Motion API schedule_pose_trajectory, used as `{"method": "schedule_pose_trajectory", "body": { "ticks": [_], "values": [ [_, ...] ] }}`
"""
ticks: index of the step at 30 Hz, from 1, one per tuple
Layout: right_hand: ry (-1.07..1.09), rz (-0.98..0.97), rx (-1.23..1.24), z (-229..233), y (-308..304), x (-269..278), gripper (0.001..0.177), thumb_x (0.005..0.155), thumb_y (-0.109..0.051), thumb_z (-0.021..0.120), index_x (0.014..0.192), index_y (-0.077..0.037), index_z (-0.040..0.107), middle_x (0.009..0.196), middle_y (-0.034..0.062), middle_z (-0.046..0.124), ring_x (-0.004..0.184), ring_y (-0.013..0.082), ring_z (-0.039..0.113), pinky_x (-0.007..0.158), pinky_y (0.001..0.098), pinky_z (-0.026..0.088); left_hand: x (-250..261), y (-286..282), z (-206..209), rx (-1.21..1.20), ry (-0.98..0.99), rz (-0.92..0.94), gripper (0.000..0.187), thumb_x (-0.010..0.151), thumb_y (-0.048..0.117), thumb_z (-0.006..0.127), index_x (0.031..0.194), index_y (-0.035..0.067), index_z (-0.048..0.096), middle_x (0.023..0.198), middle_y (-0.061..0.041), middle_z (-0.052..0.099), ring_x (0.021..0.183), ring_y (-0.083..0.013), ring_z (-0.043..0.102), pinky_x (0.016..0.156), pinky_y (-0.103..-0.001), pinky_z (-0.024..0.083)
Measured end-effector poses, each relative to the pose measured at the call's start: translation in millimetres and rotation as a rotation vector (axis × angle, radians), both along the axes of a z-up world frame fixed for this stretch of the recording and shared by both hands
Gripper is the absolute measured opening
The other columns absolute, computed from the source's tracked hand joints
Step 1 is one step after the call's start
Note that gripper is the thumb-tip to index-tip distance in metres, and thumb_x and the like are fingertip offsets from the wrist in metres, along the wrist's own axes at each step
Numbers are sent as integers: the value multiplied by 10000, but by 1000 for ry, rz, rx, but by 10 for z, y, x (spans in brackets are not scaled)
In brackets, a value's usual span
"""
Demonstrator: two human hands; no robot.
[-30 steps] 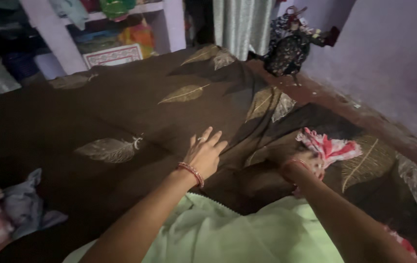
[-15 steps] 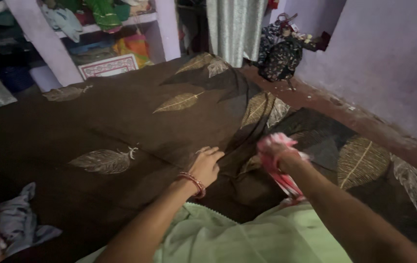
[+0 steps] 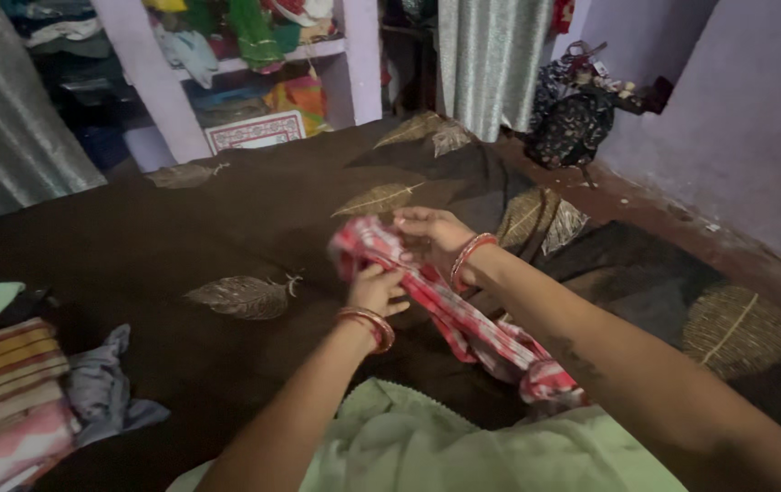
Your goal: The person folds three different cloths on a bed. They first fold a yellow and red striped cloth, then a red and white checkered cloth, and finally a white cloth with red grid lines. Each cloth is folded neatly and placed on the bed.
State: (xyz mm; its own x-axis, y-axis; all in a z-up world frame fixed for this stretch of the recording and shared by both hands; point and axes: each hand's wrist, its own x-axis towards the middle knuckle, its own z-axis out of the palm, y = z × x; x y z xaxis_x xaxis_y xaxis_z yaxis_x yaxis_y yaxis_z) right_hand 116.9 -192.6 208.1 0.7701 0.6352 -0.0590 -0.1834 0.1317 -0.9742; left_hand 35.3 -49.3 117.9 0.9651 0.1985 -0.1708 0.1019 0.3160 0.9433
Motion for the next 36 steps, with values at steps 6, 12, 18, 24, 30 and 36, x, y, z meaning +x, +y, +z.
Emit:
{"method": "schedule_pose_trajectory", "body": {
  "ticks": [6,12,18,24,30,36],
  "values": [
    [37,-115,-410,-137,-88,-132,700,908,-512,662,1447,-77,558,1389,78,585,1203,265,579,969,447,490,70,308,125,-372,-15,82,310,888,334,661,1103,114,623,1048,-43,680,1011,-248,629,889,-528,488],
    [-80,77,-385,-371,-255,-81,491,911,-385,742,1270,-50,751,961,128,696,804,222,581,711,385,460,-95,275,466,-274,-66,54,472,803,171,696,1236,257,529,1128,24,653,962,-194,664,865,-527,520],
    [-25,-174,-47,-345,-245,199,199,926,-190,745,1001,-6,760,804,73,750,672,168,660,702,326,535,-95,499,391,14,-86,165,519,844,7,691,1330,164,599,974,-77,700,824,-207,651,653,-346,522],
    [87,-271,125,-195,-383,188,233,990,-213,642,1064,-15,741,1036,94,770,899,214,703,900,367,543,-88,802,544,-166,-146,277,371,898,-42,641,1253,59,675,1040,-68,742,886,-206,708,627,-348,566],
    [193,-273,33,-27,-464,47,416,952,-309,627,1313,-103,649,1290,28,717,1210,217,632,1075,414,435,-193,1012,746,-82,-120,354,482,937,-43,519,1384,118,596,1139,-65,713,970,-209,702,764,-392,591],
    [507,6,-22,-209,-619,-93,642,932,-512,575,1352,-28,604,1279,145,721,1209,318,644,1051,514,478,-45,1149,466,-299,-369,226,619,947,-91,491,1539,80,425,1291,-121,657,1097,-233,684,928,-390,598]
  ]
}}
